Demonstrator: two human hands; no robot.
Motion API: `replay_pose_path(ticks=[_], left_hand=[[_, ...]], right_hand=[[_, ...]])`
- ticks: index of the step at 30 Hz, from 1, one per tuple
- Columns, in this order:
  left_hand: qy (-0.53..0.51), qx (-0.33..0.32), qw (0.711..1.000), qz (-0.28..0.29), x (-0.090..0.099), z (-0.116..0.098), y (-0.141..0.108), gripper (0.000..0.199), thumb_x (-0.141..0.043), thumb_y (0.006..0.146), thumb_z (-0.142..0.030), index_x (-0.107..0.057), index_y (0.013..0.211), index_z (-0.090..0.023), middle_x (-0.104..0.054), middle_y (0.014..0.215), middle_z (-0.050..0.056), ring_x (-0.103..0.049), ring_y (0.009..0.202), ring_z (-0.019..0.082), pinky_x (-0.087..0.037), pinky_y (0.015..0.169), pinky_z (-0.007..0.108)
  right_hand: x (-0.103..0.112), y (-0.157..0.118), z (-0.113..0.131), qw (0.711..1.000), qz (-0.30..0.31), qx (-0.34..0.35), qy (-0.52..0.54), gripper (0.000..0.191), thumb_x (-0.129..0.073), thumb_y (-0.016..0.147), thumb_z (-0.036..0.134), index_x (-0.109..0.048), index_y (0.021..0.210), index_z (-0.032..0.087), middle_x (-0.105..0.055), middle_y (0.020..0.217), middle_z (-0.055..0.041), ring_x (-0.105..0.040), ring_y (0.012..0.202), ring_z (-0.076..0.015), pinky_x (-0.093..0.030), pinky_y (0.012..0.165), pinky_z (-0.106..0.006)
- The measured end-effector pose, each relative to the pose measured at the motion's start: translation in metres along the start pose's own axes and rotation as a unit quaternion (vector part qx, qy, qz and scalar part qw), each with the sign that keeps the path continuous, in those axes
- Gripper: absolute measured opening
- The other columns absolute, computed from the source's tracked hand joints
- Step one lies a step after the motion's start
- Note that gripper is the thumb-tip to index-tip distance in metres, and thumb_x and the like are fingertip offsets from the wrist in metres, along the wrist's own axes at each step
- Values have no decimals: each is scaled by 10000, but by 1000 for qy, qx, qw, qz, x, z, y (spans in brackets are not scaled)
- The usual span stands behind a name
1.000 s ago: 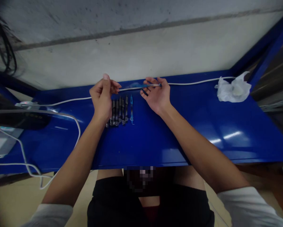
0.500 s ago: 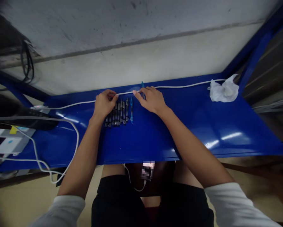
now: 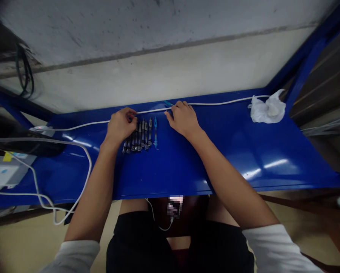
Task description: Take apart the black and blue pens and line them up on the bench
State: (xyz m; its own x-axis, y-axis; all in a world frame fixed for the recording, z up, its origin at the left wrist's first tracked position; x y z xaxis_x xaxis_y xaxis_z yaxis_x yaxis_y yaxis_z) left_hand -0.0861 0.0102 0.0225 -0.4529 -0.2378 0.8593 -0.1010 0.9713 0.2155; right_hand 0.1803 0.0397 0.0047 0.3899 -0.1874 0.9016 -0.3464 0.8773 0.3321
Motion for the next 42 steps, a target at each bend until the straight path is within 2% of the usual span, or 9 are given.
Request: replay_pose_path(ticks=[7, 11, 15, 18, 22, 26, 33, 38, 42], left_hand=[[21, 27, 999, 25, 12, 2, -3, 278, -597, 984, -174, -780, 1181, -247, -811, 1244, 153, -729, 1179, 391, -556, 995, 553], [25, 32, 998, 55, 18, 10, -4, 209, -672, 912, -183, -770, 1087, -243, -821, 1098, 125, -748, 1036, 359, -576, 950, 527], [8, -2, 997, 81, 16, 19, -4, 179, -678, 911, -232, -757, 1072, -233, -815, 1048, 120, -740, 925, 318, -578, 881, 485], [8, -11, 996, 92, 15, 22, -6, 232, -650, 914, -215, -755, 1120, -221, -806, 1035, 123, -739, 920, 313, -577, 889, 478], [16, 4, 995, 102, 21, 20, -9, 292, -637, 889, -164, -742, 1155, -219, -805, 1041, 123, -751, 929, 315, -586, 891, 471], [32, 14, 992, 122, 27, 17, -11, 357, -617, 887, -154, -733, 1218, -220, -812, 1067, 123, -765, 978, 318, -593, 907, 459], [37, 35, 991, 125, 27, 15, -12, 388, -674, 861, -203, -746, 1242, -206, -829, 1086, 136, -777, 925, 318, -592, 830, 429], [25, 68, 994, 83, 33, 14, -10, 342, -750, 845, -282, -781, 1177, -204, -843, 1037, 136, -786, 948, 342, -581, 807, 430], [20, 73, 992, 100, 33, 13, -10, 322, -759, 821, -265, -787, 1135, -202, -848, 1055, 136, -788, 949, 339, -573, 818, 431]], right_hand=[[5, -1, 4, 1000, -5, -11, -13, 421, -494, 1135, 427, -799, 1169, 139, -740, 1288, -245, -681, 1227, -433, -543, 1048, -597], [11, 0, 2, 999, 4, -43, -24, 306, -554, 1109, 384, -761, 1096, 159, -773, 1144, -220, -707, 1133, -420, -541, 997, -570], [13, 1, -3, 997, 10, -72, -8, 349, -618, 1081, 434, -684, 1281, 155, -778, 1053, -211, -713, 1041, -418, -532, 939, -556], [13, -2, 0, 998, 21, -50, -19, 321, -566, 1100, 423, -702, 1240, 169, -780, 1097, -219, -703, 1075, -410, -521, 928, -522], [18, -5, 8, 996, 46, -24, -66, 274, -530, 1063, 304, -735, 1168, 156, -755, 1277, -235, -701, 1134, -383, -503, 906, -460], [22, -6, 11, 987, 99, -62, -107, 314, -524, 1011, 286, -738, 1156, 107, -786, 1138, -239, -731, 1053, -377, -485, 865, -442], [23, -4, 8, 983, 95, -120, -101, 419, -576, 973, 337, -681, 1292, 85, -795, 1113, -241, -749, 1018, -388, -482, 817, -428], [21, -5, 7, 987, 85, -113, -79, 381, -574, 1006, 341, -669, 1298, 116, -798, 1187, -216, -747, 1011, -361, -488, 833, -418], [19, -5, 8, 987, 88, -107, -75, 431, -553, 1077, 429, -654, 1351, 111, -792, 1181, -237, -744, 1028, -373, -491, 844, -435]])
Point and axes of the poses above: each hand's wrist, its own y-axis towards the middle knuckle, its own x-axis out of the back of the hand, z = x × y, the point moved 3 cm from there along y, towards the middle knuckle
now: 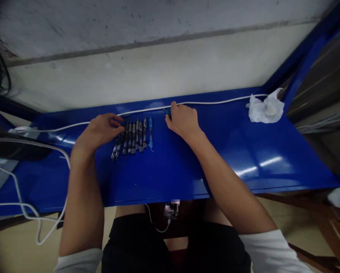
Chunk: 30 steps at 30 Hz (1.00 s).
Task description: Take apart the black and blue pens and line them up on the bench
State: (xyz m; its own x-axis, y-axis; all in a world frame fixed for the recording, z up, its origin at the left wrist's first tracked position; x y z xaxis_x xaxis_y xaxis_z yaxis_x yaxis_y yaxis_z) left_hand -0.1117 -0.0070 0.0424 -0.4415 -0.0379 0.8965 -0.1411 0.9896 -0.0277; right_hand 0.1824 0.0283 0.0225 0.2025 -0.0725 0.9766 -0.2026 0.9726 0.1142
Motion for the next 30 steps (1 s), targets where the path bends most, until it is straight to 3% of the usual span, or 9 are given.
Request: replay_pose_path(ticks=[3, 8, 14, 17, 19, 21, 24, 26, 30], left_hand=[[-1, 7, 1000, 17, 0, -1, 0, 303, -738, 823, -249, -785, 1120, -213, -844, 1018, 117, -782, 917, 328, -565, 807, 427], [7, -1, 999, 48, 2, -3, -2, 292, -721, 839, -267, -781, 1119, -216, -841, 1027, 106, -778, 904, 314, -556, 822, 422], [-10, 23, 996, 80, 1, 3, -2, 314, -770, 811, -293, -804, 1114, -217, -824, 937, 63, -732, 745, 253, -528, 711, 383], [-49, 28, 998, 38, 4, 3, -2, 222, -806, 785, -240, -844, 1002, -210, -811, 868, 52, -725, 764, 247, -530, 731, 379], [-144, 8, 989, -11, 10, -1, -4, 158, -852, 765, -209, -862, 923, -208, -803, 838, 49, -731, 803, 241, -546, 751, 368], [-312, -37, 948, -51, 17, -9, -8, 183, -909, 749, -194, -881, 928, -215, -801, 844, 37, -736, 827, 215, -578, 764, 343], [-551, -109, 825, -61, 28, -24, -16, 257, -934, 788, -183, -900, 1040, -215, -795, 909, 24, -742, 858, 162, -624, 786, 285], [-626, -129, 768, -43, 30, -33, -19, 232, -914, 827, -168, -894, 1055, -204, -791, 964, 32, -744, 874, 144, -636, 795, 251], [-655, -115, 747, -12, 20, -44, -19, 143, -839, 925, -148, -849, 1033, -241, -803, 1068, 32, -766, 972, 161, -652, 916, 273]], right_hand=[[-2, 1, -1, 1000, -4, -5, -3, 451, -536, 1102, 472, -659, 1347, 114, -789, 1166, -246, -743, 1027, -384, -485, 837, -443], [-3, 2, -3, 1000, -18, 1, 0, 325, -515, 1084, 348, -679, 1273, 140, -790, 1208, -218, -739, 1018, -354, -464, 817, -422], [-3, 2, -4, 1000, -27, -9, 2, 280, -543, 1051, 308, -698, 1227, 154, -795, 1213, -203, -732, 988, -332, -447, 788, -394], [-4, 3, -5, 999, -31, -15, 3, 276, -556, 1042, 305, -697, 1223, 152, -797, 1194, -200, -731, 964, -328, -443, 785, -388], [-3, 3, -4, 999, -41, -18, 7, 304, -549, 1065, 354, -687, 1244, 151, -794, 1200, -201, -728, 962, -330, -443, 786, -388], [0, 3, -3, 998, -57, -18, 19, 369, -503, 1108, 432, -669, 1285, 154, -787, 1203, -203, -724, 969, -335, -445, 786, -392], [7, 1, 1, 995, -87, -8, 47, 467, -392, 1163, 525, -644, 1333, 171, -779, 1153, -193, -719, 984, -335, -445, 786, -391], [11, -1, 5, 992, -105, 4, 68, 505, -345, 1178, 564, -643, 1334, 187, -778, 1094, -170, -716, 980, -320, -442, 780, -381], [15, -7, 11, 982, -131, 31, 131, 528, -314, 1190, 599, -670, 1257, 215, -775, 1029, -120, -710, 941, -276, -440, 770, -367]])
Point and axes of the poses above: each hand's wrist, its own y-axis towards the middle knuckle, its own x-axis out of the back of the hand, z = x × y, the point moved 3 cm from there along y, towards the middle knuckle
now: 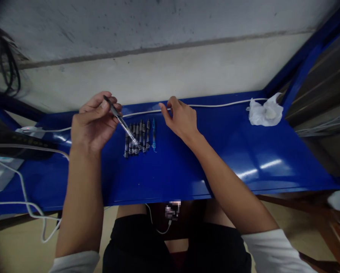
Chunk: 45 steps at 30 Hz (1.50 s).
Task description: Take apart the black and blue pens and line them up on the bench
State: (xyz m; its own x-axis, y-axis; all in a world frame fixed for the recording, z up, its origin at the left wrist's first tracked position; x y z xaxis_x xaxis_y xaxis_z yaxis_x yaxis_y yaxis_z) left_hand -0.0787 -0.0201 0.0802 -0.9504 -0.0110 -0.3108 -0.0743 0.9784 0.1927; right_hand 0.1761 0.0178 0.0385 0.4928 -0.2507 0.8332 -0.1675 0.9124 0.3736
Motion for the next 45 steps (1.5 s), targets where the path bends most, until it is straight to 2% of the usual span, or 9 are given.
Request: replay_pose_path(ticks=[4, 8, 10, 15, 19, 22, 30, 37, 45], left_hand=[[31, 21, 999, -29, -4, 21, 5, 128, -869, 934, -285, -817, 1050, -268, -823, 1166, 60, -790, 1125, 227, -674, 995, 331], [15, 18, 998, -50, -8, 42, 10, 186, -917, 893, -291, -802, 1036, -262, -833, 1092, 46, -805, 1151, 209, -653, 1076, 325], [12, 13, 998, -59, -10, 50, 10, 229, -948, 866, -317, -796, 1027, -261, -841, 1071, 46, -812, 1142, 211, -657, 1074, 325], [-13, 36, 999, -9, -19, 63, 6, 280, -955, 867, -385, -763, 1027, -258, -854, 1145, 48, -814, 1177, 223, -649, 1090, 359], [-17, 57, 997, 44, -28, 71, 2, 242, -861, 970, -414, -775, 1120, -244, -857, 1245, 83, -805, 1251, 249, -631, 1130, 393], [-23, 68, 996, 48, -33, 77, 0, 220, -812, 1006, -398, -781, 1164, -248, -861, 1258, 93, -777, 1332, 266, -609, 1173, 401], [-46, 53, 996, 56, -41, 74, -4, 346, -812, 1005, -524, -784, 1185, -230, -816, 1392, 133, -727, 1425, 333, -588, 1202, 436], [-14, 18, 999, 40, -43, 71, -6, 233, -798, 1031, -478, -772, 1089, -254, -853, 1252, 81, -783, 1311, 279, -638, 1114, 410], [28, -8, 1000, -3, -41, 71, -6, 274, -825, 1006, -488, -762, 938, -230, -861, 1105, 71, -817, 1184, 249, -643, 1047, 392]], right_hand=[[-3, -3, 6, 987, 23, 38, 154, 599, -277, 1187, 677, -683, 1113, 243, -756, 941, -75, -687, 841, -225, -487, 790, -365], [-13, -4, 16, 914, 104, 49, 388, 667, -293, 1146, 785, -664, 1033, 243, -748, 906, -52, -666, 752, -175, -526, 711, -328], [-18, -5, 20, 892, 128, 55, 430, 644, -379, 1120, 809, -654, 997, 240, -712, 855, -31, -627, 707, -158, -499, 660, -312], [-25, -6, 19, 917, 94, 90, 377, 592, -478, 1104, 783, -675, 1015, 232, -580, 799, 16, -529, 725, -152, -449, 691, -303], [-28, -11, 16, 954, 95, 119, 256, 509, -400, 1172, 652, -675, 1071, 236, -656, 888, -8, -541, 747, -166, -441, 764, -318], [-30, -14, 15, 968, 107, 131, 185, 458, -376, 1191, 584, -684, 1186, 245, -696, 918, -18, -553, 714, -176, -427, 773, -328], [-31, -14, 14, 970, 88, 127, 188, 493, -333, 1205, 561, -673, 1341, 230, -724, 936, -38, -620, 719, -191, -454, 773, -329], [-29, -15, 19, 968, 78, 138, 196, 491, -355, 1208, 521, -660, 1423, 202, -777, 1025, -63, -678, 762, -192, -480, 799, -324], [-23, -15, 25, 973, 80, 129, 176, 456, -368, 1215, 501, -723, 1245, 216, -772, 988, -71, -687, 780, -197, -476, 812, -330]])
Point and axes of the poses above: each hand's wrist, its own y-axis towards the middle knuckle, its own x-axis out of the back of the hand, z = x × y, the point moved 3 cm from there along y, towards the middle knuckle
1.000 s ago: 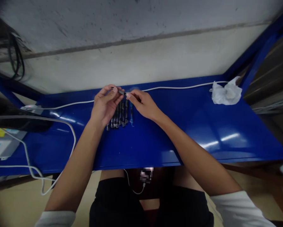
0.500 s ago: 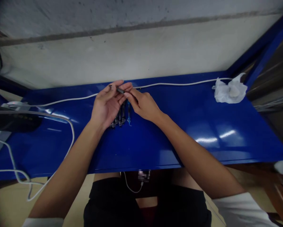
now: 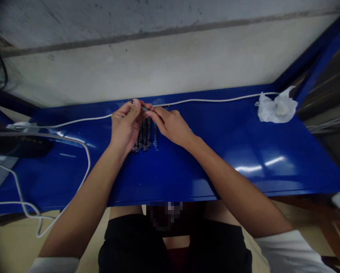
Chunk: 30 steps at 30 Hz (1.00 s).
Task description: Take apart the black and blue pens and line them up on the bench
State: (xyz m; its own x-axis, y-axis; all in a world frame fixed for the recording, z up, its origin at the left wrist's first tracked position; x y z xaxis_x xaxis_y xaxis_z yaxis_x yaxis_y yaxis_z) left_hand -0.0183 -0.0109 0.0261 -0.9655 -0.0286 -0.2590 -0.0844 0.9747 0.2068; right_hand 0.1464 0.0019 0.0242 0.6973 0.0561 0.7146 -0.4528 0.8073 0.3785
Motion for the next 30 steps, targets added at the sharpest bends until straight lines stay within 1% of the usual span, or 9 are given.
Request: replay_pose_path(ticks=[5, 8, 13, 16, 18, 21, 24, 26, 30], left_hand=[[42, -4, 998, -55, 6, 6, 2, 427, -886, 949, -502, -635, 739, -228, -803, 871, 23, -821, 1011, 202, -640, 949, 349], [40, -7, 996, -81, 8, 9, 3, 446, -904, 933, -520, -619, 737, -238, -739, 765, -4, -789, 879, 173, -640, 876, 320], [-9, 18, 1000, 6, 3, 4, 2, 323, -905, 929, -509, -786, 1104, -266, -853, 1216, 62, -801, 1186, 250, -646, 1001, 358], [-20, 12, 999, 28, 2, 0, 0, 326, -911, 930, -445, -799, 1180, -269, -857, 1244, 76, -797, 1246, 287, -630, 1085, 419], [-19, 5, 1000, 17, 3, 0, 0, 274, -911, 937, -425, -808, 1131, -260, -866, 1155, 68, -815, 1195, 277, -630, 1072, 415], [2, -13, 1000, -12, 4, 4, 2, 221, -925, 929, -418, -814, 1005, -243, -845, 964, 41, -832, 1026, 223, -640, 939, 340], [39, -26, 998, -51, 8, 10, 5, 255, -949, 902, -460, -818, 932, -244, -768, 785, -4, -754, 749, 146, -599, 753, 275], [50, -24, 997, -58, 9, 12, 7, 293, -942, 899, -517, -821, 948, -254, -733, 759, -17, -700, 682, 128, -580, 710, 274], [-9, -13, 999, 30, 6, 10, 7, 380, -940, 901, -522, -816, 1172, -285, -832, 1057, 38, -796, 986, 206, -642, 884, 326]], right_hand=[[-2, -1, 1, 1000, 2, 17, -15, 479, -355, 1218, 526, -717, 1182, 214, -747, 910, -61, -648, 717, -192, -421, 752, -323], [-4, -2, 0, 999, 19, 16, -34, 472, -363, 1217, 530, -701, 1096, 223, -713, 854, -40, -599, 681, -185, -383, 729, -332], [-5, -3, -4, 999, 14, 18, -32, 466, -343, 1214, 545, -687, 1151, 237, -695, 870, -28, -579, 689, -184, -382, 735, -336], [-3, -4, -7, 1000, 1, 16, -22, 479, -342, 1207, 576, -687, 1189, 243, -688, 884, -26, -572, 685, -180, -387, 728, -334], [-2, -4, -8, 1000, -2, 18, -19, 496, -342, 1204, 587, -689, 1162, 235, -672, 860, -24, -563, 676, -177, -386, 718, -335], [-3, -6, -8, 999, 3, 15, -33, 520, -328, 1203, 592, -688, 1114, 227, -666, 840, -24, -546, 657, -169, -384, 706, -333], [-7, -7, -10, 998, 2, 28, -51, 512, -326, 1206, 585, -685, 1105, 234, -685, 855, -22, -545, 655, -161, -386, 704, -328], [-9, -7, -12, 997, -23, 55, -41, 493, -355, 1205, 579, -679, 1069, 233, -675, 831, -17, -524, 633, -150, -371, 680, -323], [-9, -6, -16, 992, -90, 86, 3, 431, -432, 1200, 544, -673, 1045, 222, -630, 742, 7, -468, 565, -128, -336, 619, -315]])
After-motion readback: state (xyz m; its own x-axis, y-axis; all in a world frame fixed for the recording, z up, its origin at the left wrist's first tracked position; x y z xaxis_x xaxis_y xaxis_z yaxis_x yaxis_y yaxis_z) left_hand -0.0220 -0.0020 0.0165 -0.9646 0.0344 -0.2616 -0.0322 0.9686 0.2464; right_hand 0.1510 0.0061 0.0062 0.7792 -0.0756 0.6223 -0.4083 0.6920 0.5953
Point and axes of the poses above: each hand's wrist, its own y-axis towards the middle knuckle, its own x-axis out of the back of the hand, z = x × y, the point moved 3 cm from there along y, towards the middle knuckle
